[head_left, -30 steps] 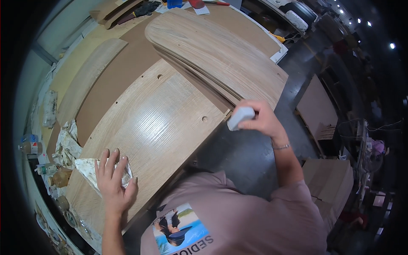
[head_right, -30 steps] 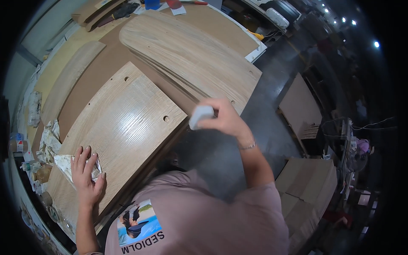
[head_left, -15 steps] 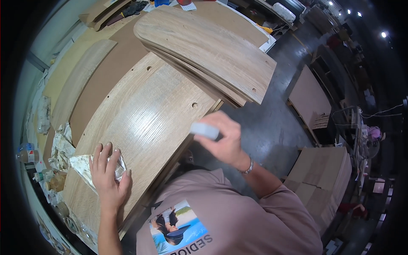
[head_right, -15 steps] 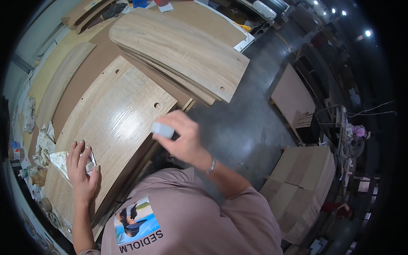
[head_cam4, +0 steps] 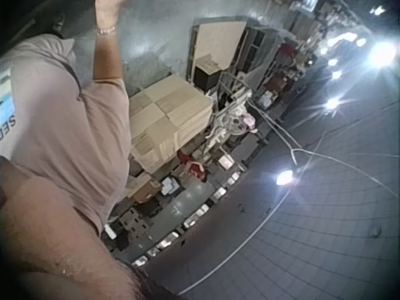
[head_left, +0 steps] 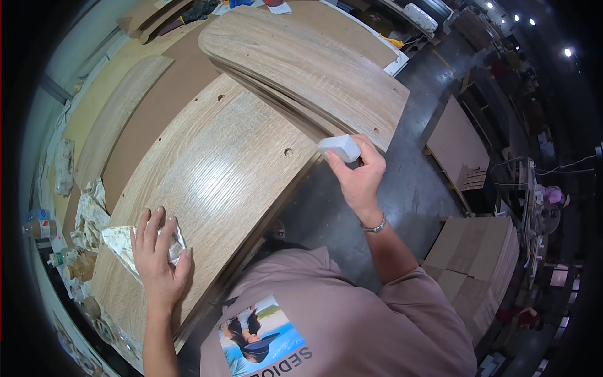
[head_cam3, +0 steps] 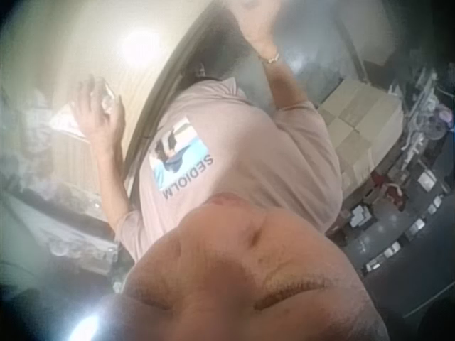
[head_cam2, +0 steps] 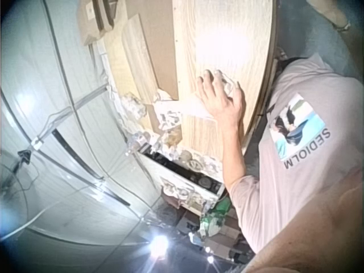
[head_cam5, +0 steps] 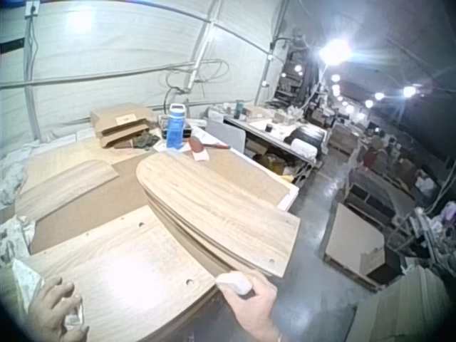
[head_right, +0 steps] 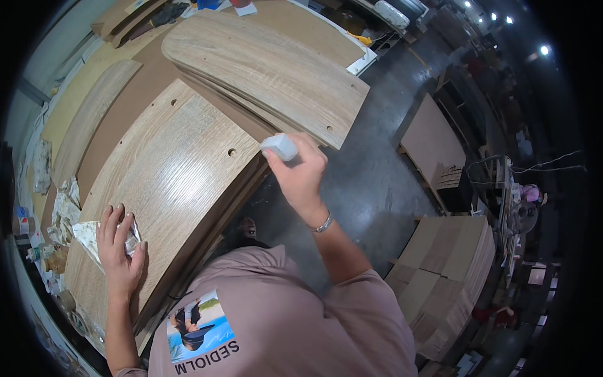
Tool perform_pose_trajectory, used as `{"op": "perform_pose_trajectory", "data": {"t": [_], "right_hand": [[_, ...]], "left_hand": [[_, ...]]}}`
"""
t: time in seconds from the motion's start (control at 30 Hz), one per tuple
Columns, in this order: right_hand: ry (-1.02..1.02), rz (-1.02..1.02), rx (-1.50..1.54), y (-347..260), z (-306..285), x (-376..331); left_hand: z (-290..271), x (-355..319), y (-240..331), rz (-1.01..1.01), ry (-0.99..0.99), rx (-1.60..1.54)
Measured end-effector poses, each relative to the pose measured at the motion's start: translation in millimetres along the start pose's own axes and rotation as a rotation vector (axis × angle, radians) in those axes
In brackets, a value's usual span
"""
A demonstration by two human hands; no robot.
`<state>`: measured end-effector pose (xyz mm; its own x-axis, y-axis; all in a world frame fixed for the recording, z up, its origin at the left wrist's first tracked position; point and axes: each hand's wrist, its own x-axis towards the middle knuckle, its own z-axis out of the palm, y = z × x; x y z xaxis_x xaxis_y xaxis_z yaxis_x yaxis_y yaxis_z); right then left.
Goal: The person wipes and sands the edges and surfaces of several wooden furniture panels with a cloth and a sanding block.
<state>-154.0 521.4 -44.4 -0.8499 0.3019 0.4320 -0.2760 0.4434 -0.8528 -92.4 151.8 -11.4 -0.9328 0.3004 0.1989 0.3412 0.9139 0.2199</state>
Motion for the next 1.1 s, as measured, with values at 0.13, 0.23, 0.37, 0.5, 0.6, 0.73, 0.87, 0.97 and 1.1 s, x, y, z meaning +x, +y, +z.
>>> {"op": "perform_pose_trajectory", "data": {"t": [0.13,0.23,0.37,0.5,0.6,0.73,0.87,0.97,1.1], "right_hand": [[-0.126,-0.095,0.008,-10,4,-18],[-0.048,-0.071,-0.008,-8,4,-13],[-0.138,-0.084,0.019,-15,16,-29],[-0.294,-0.160,0.210,-50,36,-64],[-0.110,-0.086,0.054,-46,32,-43],[-0.009,0.087,0.108,-27,28,-33],[0.016,0.029,0.013,-48,48,-61],[-0.003,0.030,0.032,-75,71,-105],[-0.100,-0.040,0.065,-133,115,-185]], "left_hand": [[1,1,2,-0.001,0.009,-0.005],[1,1,1,0.006,0.014,-0.017],[3,0,-1,0.004,0.017,-0.012],[1,-4,-2,0.001,0.016,0.005],[-6,-8,-12,-0.001,0.012,-0.055],[-25,-26,-71,-0.068,0.038,-0.121],[-49,-84,-179,-0.349,0.130,-0.304],[-41,-104,-201,-0.254,0.082,-0.147],[-43,-101,-189,-0.170,0.190,-0.126]]}}
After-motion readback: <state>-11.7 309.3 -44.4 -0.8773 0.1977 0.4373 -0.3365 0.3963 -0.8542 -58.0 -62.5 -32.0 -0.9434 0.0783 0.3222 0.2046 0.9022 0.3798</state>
